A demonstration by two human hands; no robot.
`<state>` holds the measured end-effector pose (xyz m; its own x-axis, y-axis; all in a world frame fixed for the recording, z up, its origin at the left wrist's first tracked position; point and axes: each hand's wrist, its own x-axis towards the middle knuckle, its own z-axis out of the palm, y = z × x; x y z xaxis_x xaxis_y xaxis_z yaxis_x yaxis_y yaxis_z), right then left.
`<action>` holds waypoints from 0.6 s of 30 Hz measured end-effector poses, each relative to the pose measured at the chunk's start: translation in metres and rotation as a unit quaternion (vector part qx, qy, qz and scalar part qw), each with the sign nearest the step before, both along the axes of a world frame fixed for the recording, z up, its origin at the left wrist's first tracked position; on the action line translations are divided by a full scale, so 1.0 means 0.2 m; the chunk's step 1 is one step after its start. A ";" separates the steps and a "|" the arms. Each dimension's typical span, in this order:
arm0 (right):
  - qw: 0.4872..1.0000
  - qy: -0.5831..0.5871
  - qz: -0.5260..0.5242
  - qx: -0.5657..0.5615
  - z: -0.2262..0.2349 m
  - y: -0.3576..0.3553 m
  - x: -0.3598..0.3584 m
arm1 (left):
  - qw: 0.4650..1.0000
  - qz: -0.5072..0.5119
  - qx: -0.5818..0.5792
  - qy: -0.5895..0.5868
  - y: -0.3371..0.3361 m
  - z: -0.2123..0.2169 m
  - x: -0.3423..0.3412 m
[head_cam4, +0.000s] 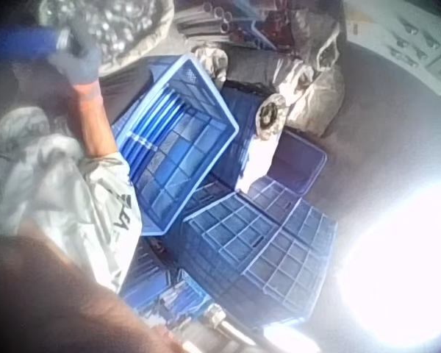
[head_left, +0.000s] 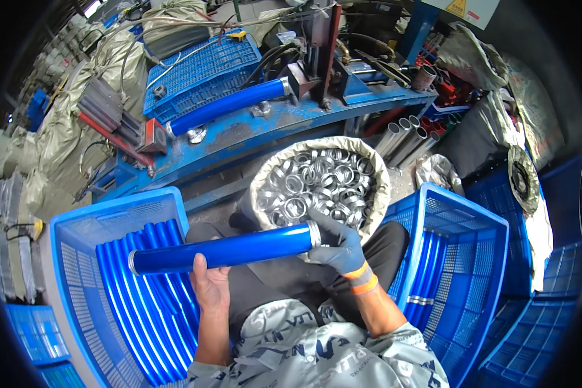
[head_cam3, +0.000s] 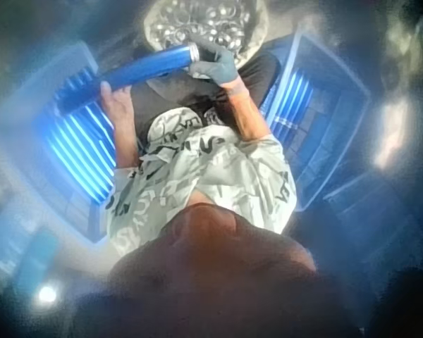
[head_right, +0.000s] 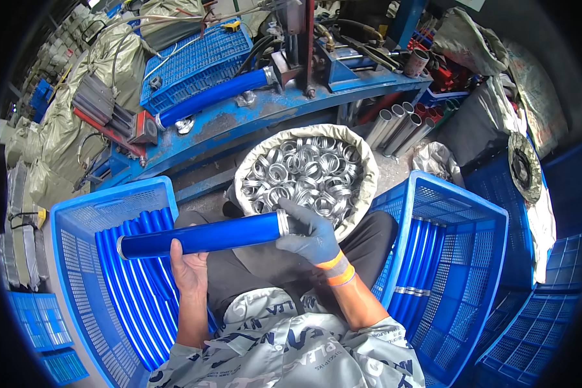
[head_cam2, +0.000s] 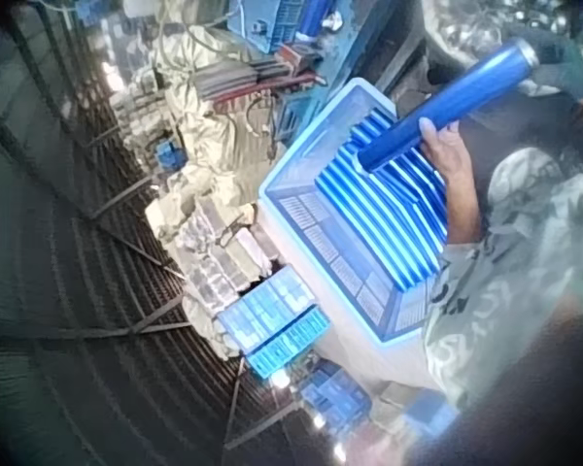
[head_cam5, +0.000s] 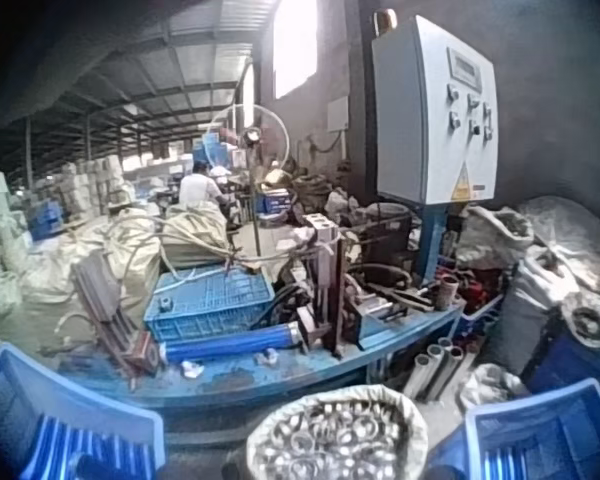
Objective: Assembling industrial pipe components by inserting end caps and stacking them into bins.
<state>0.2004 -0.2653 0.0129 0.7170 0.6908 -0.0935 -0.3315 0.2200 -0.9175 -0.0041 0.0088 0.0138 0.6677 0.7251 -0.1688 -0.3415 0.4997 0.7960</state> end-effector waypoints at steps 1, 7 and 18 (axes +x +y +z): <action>0.999 0.037 0.009 -0.003 0.01 0.01 0.01 | 1.000 0.002 -0.001 0.004 0.00 -0.01 0.02; 0.992 0.030 0.108 0.060 0.15 0.26 0.22 | 0.998 0.044 -0.037 -0.023 0.17 -0.06 0.04; 0.791 -0.570 -0.104 -0.195 0.26 1.67 1.23 | 0.990 0.085 -0.082 -0.080 0.40 0.05 -0.25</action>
<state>0.4463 0.0693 0.0657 0.5830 0.6241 0.5202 0.7672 -0.2122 -0.6053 -0.0537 0.0898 0.0245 0.5654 0.8013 -0.1957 -0.5476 0.5420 0.6375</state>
